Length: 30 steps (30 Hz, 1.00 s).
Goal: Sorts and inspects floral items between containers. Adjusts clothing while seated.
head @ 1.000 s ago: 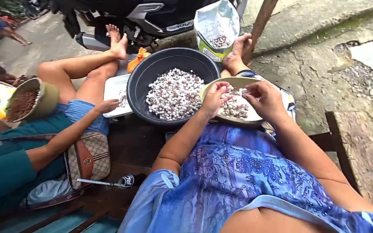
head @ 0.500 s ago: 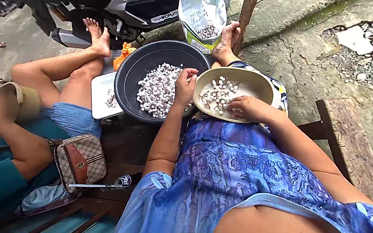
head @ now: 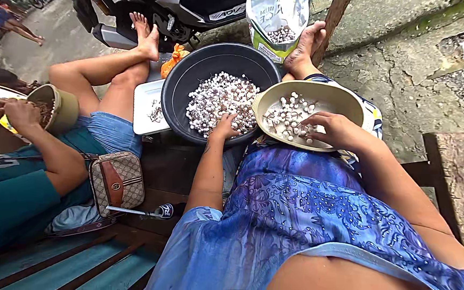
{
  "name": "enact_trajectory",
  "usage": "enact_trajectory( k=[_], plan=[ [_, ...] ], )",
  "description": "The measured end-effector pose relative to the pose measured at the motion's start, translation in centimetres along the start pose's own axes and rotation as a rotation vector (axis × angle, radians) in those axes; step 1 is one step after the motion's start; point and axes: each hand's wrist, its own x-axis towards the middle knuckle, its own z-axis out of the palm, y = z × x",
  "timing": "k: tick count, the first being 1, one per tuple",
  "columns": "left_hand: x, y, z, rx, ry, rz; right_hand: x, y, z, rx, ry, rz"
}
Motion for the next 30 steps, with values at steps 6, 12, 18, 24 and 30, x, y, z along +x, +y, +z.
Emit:
enact_trajectory(
  k=[6,12,18,24,30],
  plan=[
    [0.5,2.6,0.9,0.232,-0.010,-0.094,0.2,0.3,0.4,0.003,-0.108,0.059],
    [0.8,3.2,1.5,0.300,0.094,0.011,0.4,0.5,0.1,0.011,-0.190,0.114],
    [1.1,3.1,1.5,0.310,-0.062,0.005,0.7,0.3,0.3,-0.009,-0.158,0.089],
    [1.6,2.7,1.0,0.205,-0.019,-0.013,0.7,0.4,0.3,-0.015,-0.142,0.075],
    [1.3,2.5,-0.6,-0.157,0.222,-0.050,0.7,0.3,0.4,-0.013,-0.112,0.053]
  ],
)
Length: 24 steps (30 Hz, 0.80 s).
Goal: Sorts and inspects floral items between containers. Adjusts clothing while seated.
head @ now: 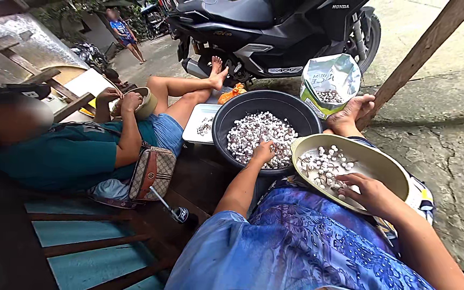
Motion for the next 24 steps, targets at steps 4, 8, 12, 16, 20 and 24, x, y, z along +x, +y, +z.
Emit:
enact_trajectory(
  k=[4,8,12,16,20,24],
  plan=[
    [-0.9,1.1,-1.4,-0.778,0.205,-0.130,-0.2,0.0,0.1,0.010,0.022,-0.009],
    [-1.6,3.7,-3.0,-1.451,0.136,-0.149,0.0,-0.1,0.0,0.008,0.092,0.012],
    [-3.7,9.7,-3.3,-1.583,-0.074,0.018,0.2,-0.4,0.0,0.072,0.283,-0.021],
    [-6.0,16.1,-0.5,-1.618,-0.178,0.109,0.3,-1.9,-0.1,0.248,0.406,-0.011],
    [-8.4,20.2,2.4,-1.708,-0.141,0.019,0.3,-2.4,0.4,0.214,0.480,-0.089],
    [-9.2,20.7,3.7,-1.734,-0.164,-0.080,0.4,-2.2,0.9,0.079,0.519,-0.131]
  ],
)
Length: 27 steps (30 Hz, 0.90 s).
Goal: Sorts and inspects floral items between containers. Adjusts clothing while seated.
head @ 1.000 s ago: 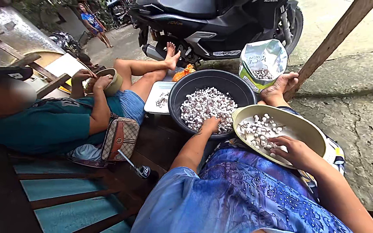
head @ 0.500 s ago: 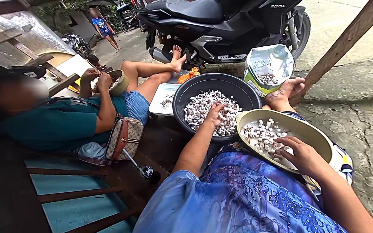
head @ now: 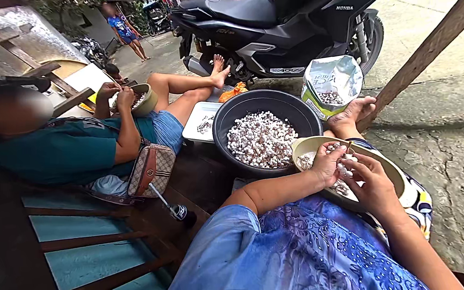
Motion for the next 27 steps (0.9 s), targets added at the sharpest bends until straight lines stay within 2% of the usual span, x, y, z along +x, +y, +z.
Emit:
enact_trajectory(
  k=[11,15,20,27],
  plan=[
    [1.1,0.6,-1.7,-0.087,0.110,-0.031,0.0,0.6,-0.1,0.027,0.099,0.086],
    [1.2,0.9,-1.9,-0.147,0.138,-0.058,0.0,0.6,-0.6,0.217,0.142,0.219],
    [1.2,1.3,-2.0,-0.136,0.095,-0.072,0.3,0.1,-1.4,0.322,0.203,0.359],
    [0.6,1.8,-2.8,-0.041,-0.024,-0.100,1.3,-0.8,-1.1,0.962,0.320,0.564]
  ],
)
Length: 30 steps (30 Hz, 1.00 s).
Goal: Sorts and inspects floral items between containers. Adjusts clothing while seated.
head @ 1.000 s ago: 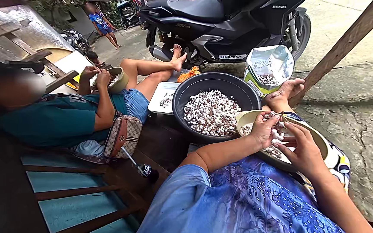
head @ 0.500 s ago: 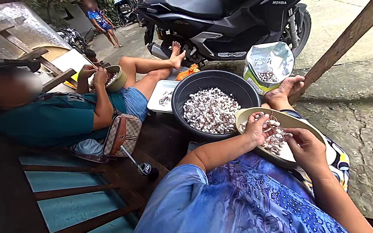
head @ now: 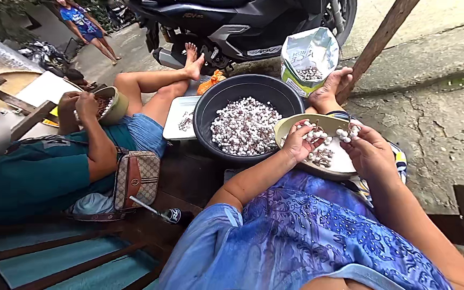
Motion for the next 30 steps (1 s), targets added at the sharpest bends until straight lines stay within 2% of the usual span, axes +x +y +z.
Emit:
enact_trajectory(
  k=[4,8,19,25,30],
  plan=[
    [0.1,-0.3,-0.1,0.004,-0.055,-0.027,-0.5,-1.2,0.3,0.172,0.019,0.107],
    [-0.4,-0.4,-0.1,0.037,-0.092,-0.056,-0.7,-0.9,-0.2,0.209,-0.052,0.103],
    [-1.2,0.2,-0.2,0.136,-0.184,-0.134,-1.0,-0.1,-0.3,-0.143,-0.050,-0.010],
    [-1.2,0.4,-1.0,0.308,-0.355,-0.167,-1.0,0.0,-1.0,-0.529,-0.039,-0.225],
    [-1.7,0.3,-0.5,0.375,-0.293,-0.087,-1.2,-0.1,-1.0,-0.595,-0.054,-0.258]
  ],
)
